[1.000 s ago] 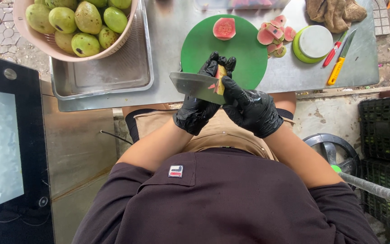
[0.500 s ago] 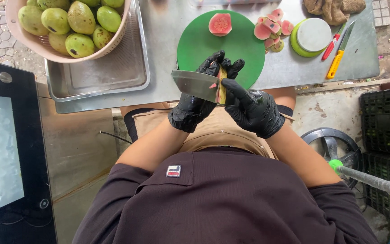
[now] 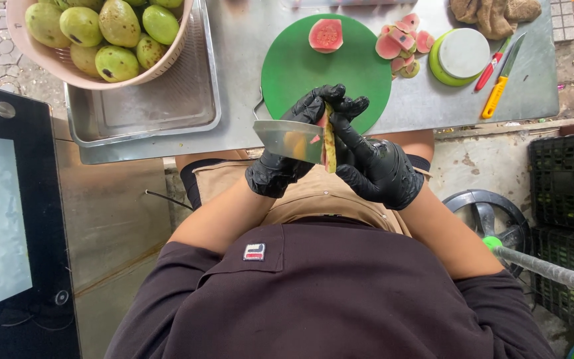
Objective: Cutting and preparing guavas for takeout on a stainless steel table.
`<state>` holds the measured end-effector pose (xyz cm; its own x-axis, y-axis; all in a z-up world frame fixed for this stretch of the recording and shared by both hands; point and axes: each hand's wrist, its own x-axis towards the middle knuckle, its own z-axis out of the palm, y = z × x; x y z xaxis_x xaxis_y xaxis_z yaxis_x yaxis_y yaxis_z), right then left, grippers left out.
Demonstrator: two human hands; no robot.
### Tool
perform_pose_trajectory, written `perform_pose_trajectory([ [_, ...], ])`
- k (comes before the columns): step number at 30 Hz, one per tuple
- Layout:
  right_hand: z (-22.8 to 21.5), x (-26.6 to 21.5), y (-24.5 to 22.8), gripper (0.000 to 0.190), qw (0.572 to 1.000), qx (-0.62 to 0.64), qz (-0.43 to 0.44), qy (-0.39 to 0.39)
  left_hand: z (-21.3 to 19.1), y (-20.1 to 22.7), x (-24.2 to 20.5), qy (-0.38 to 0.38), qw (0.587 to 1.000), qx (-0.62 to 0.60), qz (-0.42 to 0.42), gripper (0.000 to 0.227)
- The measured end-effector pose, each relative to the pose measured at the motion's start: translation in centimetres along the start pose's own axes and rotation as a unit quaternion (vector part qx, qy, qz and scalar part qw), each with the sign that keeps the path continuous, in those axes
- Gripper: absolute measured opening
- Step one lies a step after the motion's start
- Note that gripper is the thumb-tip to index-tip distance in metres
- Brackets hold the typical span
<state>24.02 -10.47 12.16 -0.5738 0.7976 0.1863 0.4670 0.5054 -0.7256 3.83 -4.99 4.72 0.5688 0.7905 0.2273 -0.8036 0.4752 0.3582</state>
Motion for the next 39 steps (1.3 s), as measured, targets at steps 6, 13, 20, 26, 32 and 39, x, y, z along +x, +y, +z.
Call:
perform_pose_trajectory([
  [6,0.3,0.1,0.5,0.063,0.998,-0.019,-0.028,0.051,1.1,0.1,0.6,0.021,1.000,0.014,0.001,0.040],
  [13,-0.1,0.5,0.0,0.066,0.999,-0.016,0.008,0.031,1.9,1.3,0.8,-0.001,0.984,0.176,-0.027,0.060],
  [20,-0.3,0.4,0.4,0.058,0.991,-0.091,-0.018,0.097,0.8,1.2,-1.1,0.078,0.981,0.173,-0.036,0.063],
  [26,-1.8,0.5,0.6,0.074,0.999,0.017,-0.014,0.031,-4.7,-0.7,-4.1,0.102,0.953,0.282,-0.037,0.039],
  [32,-1.1,-0.7,3.1,0.059,0.992,0.104,0.019,0.062,-2.2,0.5,-1.8,0.105,0.974,0.168,-0.109,0.045],
  [39,-1.6,0.4,14.9,0.054,0.921,0.341,0.055,0.181,-1.3,1.6,1.2,0.192,0.977,0.005,-0.095,0.055],
])
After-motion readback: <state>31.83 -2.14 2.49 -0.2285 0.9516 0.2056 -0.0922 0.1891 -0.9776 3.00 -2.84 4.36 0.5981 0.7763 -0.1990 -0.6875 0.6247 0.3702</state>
